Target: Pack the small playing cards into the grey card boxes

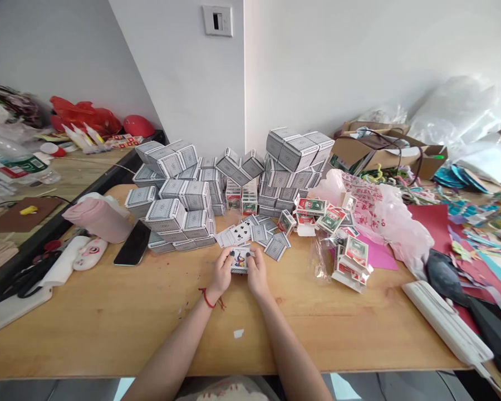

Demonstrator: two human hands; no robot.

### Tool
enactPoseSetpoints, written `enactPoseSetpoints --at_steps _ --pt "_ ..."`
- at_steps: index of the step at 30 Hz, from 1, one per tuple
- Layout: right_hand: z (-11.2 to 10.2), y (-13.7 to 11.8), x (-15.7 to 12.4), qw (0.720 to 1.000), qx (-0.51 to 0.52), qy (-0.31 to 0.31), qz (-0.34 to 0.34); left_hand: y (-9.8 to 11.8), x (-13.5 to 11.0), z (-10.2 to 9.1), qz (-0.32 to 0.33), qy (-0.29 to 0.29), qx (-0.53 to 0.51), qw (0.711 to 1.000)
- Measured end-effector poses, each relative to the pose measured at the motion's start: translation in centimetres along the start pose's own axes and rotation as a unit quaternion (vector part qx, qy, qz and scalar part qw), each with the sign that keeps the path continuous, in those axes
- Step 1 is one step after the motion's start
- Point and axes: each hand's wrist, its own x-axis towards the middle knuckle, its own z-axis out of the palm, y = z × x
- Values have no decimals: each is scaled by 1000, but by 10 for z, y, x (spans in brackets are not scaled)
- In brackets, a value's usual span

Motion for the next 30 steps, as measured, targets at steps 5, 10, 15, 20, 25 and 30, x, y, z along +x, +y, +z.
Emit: enactPoseSetpoints --at_steps 5,10,15,20,25,30 --pt "3 0 -2 1000 20 -13 17 0 0 1 -2 32 -9 999" --pt "5 2 -3 1000 -2 13 6 -2 -1 3 -8 73 25 997" --pt "6 8 -5 999 -19 48 5 -5 -4 4 0 78 64 995" --pt "6 8 -4 997 -5 77 -9 -4 -3 4 -7 69 44 997" --pt "5 4 -1 995 -4 95 -17 -1 -1 5 -9 70 43 997" --pt "5 5 -1 993 22 119 9 -2 -3 5 -12 94 53 994"
